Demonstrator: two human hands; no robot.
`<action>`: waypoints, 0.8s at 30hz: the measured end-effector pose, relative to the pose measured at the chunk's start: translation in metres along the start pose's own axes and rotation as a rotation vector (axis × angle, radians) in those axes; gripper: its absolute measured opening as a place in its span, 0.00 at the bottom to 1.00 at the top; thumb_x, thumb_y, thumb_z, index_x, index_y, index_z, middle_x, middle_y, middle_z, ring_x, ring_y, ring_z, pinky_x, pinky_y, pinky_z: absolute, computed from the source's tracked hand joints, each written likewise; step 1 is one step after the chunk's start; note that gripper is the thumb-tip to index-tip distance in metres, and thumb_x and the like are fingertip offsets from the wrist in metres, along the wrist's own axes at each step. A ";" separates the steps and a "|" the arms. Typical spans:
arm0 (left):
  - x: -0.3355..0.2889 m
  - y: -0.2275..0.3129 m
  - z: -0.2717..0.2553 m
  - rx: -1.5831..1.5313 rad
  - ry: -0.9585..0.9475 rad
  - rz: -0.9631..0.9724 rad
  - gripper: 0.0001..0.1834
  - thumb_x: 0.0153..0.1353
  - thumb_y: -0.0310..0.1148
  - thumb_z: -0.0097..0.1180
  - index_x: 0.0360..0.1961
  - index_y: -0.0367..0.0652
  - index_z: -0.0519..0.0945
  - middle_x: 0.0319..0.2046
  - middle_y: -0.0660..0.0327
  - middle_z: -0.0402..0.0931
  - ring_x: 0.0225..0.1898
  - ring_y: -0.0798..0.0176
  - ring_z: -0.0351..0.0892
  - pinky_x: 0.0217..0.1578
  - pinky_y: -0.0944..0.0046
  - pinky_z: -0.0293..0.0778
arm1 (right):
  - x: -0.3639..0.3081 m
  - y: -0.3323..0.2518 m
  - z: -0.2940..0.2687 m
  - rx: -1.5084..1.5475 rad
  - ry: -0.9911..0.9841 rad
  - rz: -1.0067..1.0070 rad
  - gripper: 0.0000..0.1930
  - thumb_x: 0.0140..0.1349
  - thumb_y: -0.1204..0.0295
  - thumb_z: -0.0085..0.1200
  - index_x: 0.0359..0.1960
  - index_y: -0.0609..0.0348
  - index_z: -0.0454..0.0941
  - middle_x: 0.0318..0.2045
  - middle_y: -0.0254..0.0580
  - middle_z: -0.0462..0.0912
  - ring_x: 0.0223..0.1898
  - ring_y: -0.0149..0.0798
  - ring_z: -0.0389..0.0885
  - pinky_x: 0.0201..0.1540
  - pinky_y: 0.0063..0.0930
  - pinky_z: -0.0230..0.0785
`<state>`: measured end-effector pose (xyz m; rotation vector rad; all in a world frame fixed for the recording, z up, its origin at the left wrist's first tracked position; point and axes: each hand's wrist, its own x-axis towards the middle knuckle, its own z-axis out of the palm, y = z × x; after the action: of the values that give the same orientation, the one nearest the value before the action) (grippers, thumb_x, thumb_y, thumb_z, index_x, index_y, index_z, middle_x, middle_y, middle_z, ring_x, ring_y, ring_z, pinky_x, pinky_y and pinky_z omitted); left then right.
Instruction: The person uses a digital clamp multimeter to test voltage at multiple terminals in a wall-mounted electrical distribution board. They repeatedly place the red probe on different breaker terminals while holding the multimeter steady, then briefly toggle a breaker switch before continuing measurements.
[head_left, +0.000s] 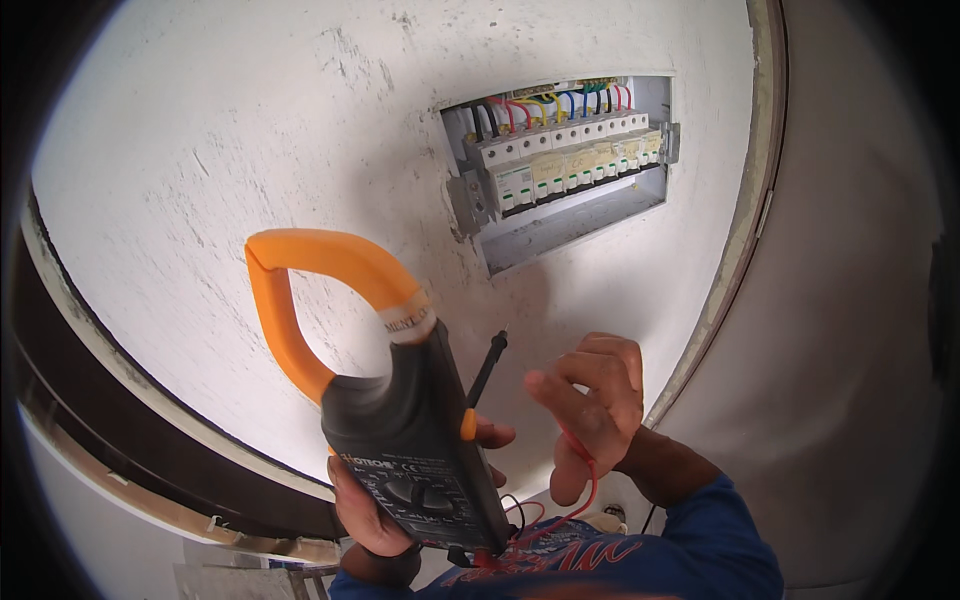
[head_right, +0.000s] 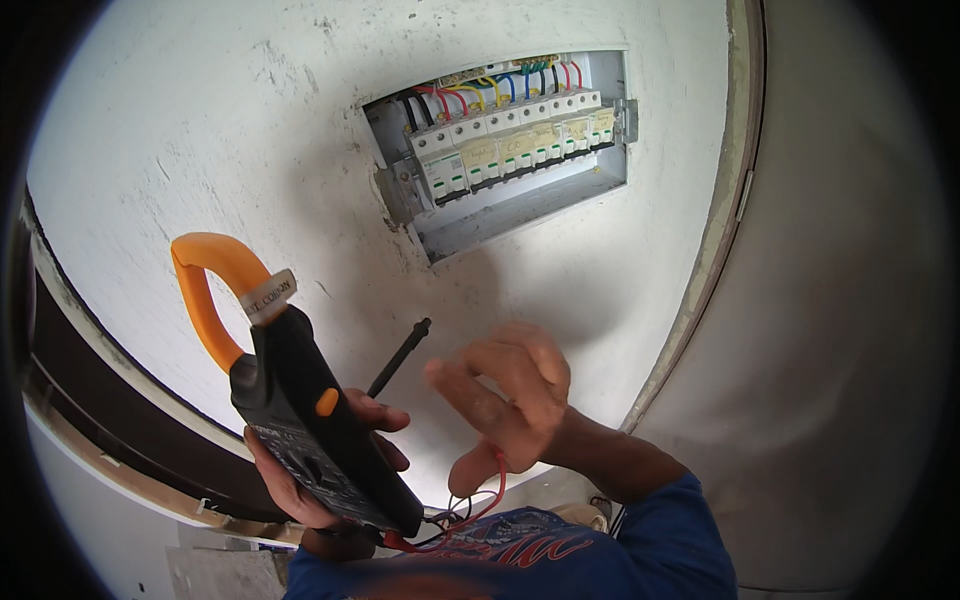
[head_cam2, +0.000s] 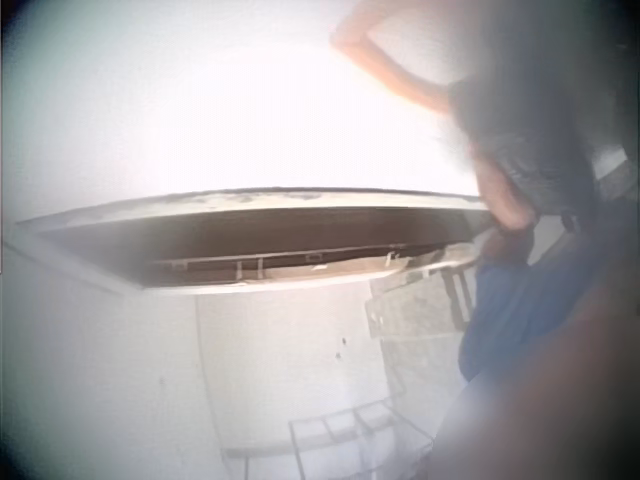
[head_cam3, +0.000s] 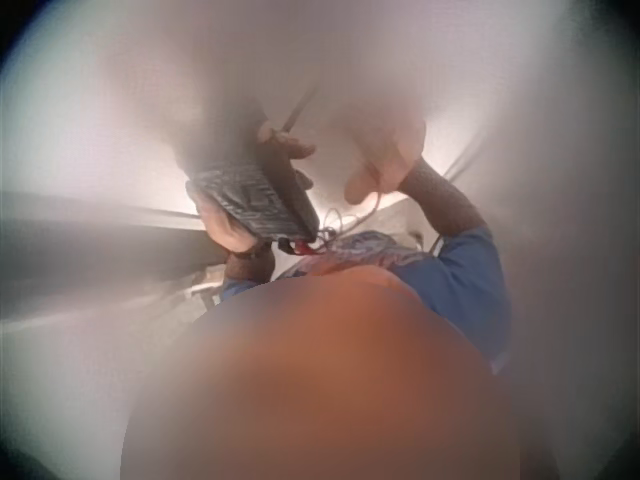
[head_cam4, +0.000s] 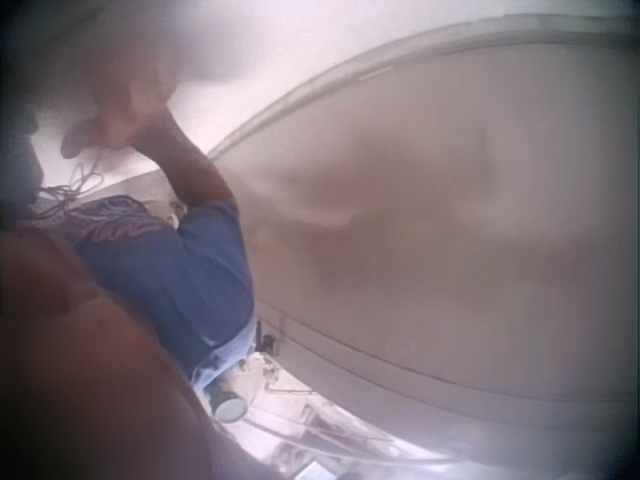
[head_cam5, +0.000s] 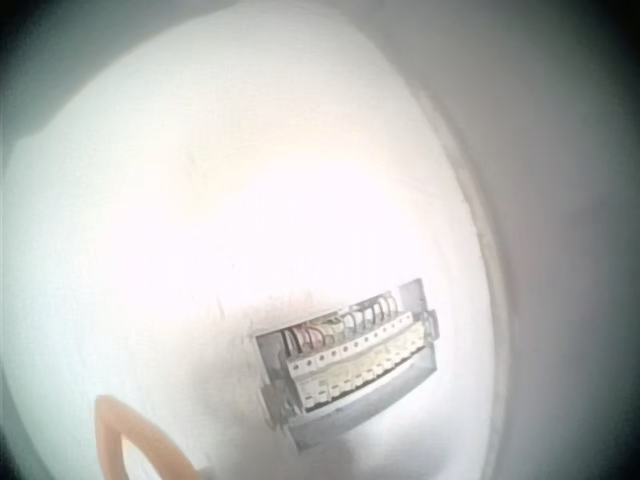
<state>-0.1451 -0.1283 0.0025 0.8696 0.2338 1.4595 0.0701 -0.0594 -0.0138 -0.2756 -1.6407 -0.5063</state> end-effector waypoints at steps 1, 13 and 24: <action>0.006 0.000 0.007 0.001 0.012 0.031 0.54 0.74 0.75 0.26 0.64 0.26 0.71 0.41 0.36 0.82 0.40 0.38 0.91 0.25 0.52 0.92 | 0.003 0.005 -0.014 -0.036 -0.081 0.006 0.40 0.69 0.33 0.49 0.48 0.67 0.85 0.23 0.35 0.75 0.22 0.37 0.72 0.24 0.31 0.67; 0.060 -0.023 0.067 0.048 -0.041 0.252 0.54 0.74 0.75 0.24 0.63 0.26 0.72 0.43 0.36 0.81 0.33 0.42 0.90 0.23 0.55 0.91 | 0.046 0.064 -0.067 -0.050 -0.119 -0.044 0.33 0.56 0.46 0.73 0.54 0.60 0.82 0.41 0.43 0.79 0.35 0.42 0.85 0.29 0.34 0.80; 0.085 -0.044 0.090 0.083 0.155 0.318 0.53 0.73 0.76 0.28 0.63 0.29 0.72 0.44 0.39 0.80 0.37 0.47 0.90 0.27 0.54 0.91 | 0.054 0.110 -0.033 0.040 -0.057 0.055 0.22 0.59 0.76 0.75 0.55 0.58 0.82 0.40 0.46 0.82 0.36 0.46 0.85 0.33 0.37 0.81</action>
<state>-0.0415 -0.0780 0.0668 0.8896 0.2833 1.8278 0.1425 0.0149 0.0601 -0.3072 -1.6921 -0.4267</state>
